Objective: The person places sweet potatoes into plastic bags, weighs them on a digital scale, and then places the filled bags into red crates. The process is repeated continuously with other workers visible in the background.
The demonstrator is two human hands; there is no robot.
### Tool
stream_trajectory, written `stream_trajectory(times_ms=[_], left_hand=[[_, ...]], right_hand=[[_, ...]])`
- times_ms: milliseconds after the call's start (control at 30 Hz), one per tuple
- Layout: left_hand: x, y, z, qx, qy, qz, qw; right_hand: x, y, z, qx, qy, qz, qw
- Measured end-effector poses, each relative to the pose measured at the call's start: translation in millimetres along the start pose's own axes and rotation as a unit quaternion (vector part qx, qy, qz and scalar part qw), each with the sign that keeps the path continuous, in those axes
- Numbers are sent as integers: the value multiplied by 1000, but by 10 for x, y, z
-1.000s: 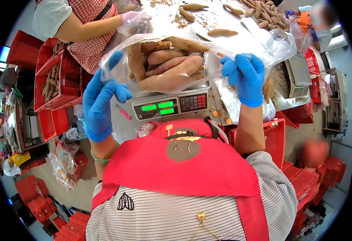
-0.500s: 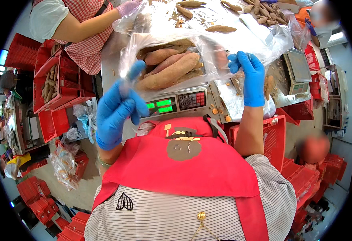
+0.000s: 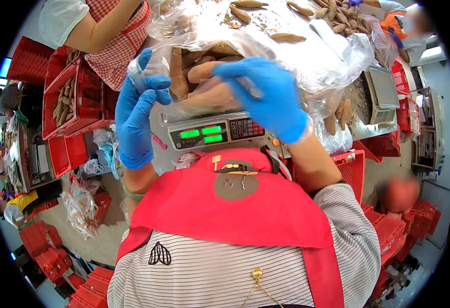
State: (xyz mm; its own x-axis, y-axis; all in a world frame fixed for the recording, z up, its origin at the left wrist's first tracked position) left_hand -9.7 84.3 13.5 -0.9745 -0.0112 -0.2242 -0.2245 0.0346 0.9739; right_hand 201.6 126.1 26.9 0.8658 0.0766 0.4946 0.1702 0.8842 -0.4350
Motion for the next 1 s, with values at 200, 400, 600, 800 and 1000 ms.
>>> stream_trajectory(times_ms=[200, 400, 600, 800, 1000], left_hand=[[-31, 26, -23, 1, 11, -7, 1000], [9, 18, -46, 10, -9, -9, 1000], [10, -40, -116, 34, -55, -5, 998], [-106, -10, -35, 31, -122, -60, 990], [-135, -149, -29, 16, -132, -87, 987]], right_hand=[[-848, 1287, 93, -124, -208, -151, 958], [-1210, 1770, 176, -168, -241, -180, 939], [-1574, 2365, 139, -164, -313, -220, 909], [-1457, 2626, -13, -110, -241, -150, 952], [-1412, 2334, -203, -196, -206, -16, 959]])
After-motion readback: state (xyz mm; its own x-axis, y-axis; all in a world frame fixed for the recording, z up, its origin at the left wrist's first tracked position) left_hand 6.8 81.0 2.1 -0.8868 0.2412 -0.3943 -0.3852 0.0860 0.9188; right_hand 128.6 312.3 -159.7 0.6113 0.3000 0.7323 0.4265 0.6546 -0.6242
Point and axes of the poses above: each hand's wrist, its own z-axis towards the middle knuckle, its own x-axis out of the back of the hand, y = z × x, the point moved 5 cm from there along z, towards the middle knuckle, and after that the axes turned 15 degrees about x, right-handed, at the moved point
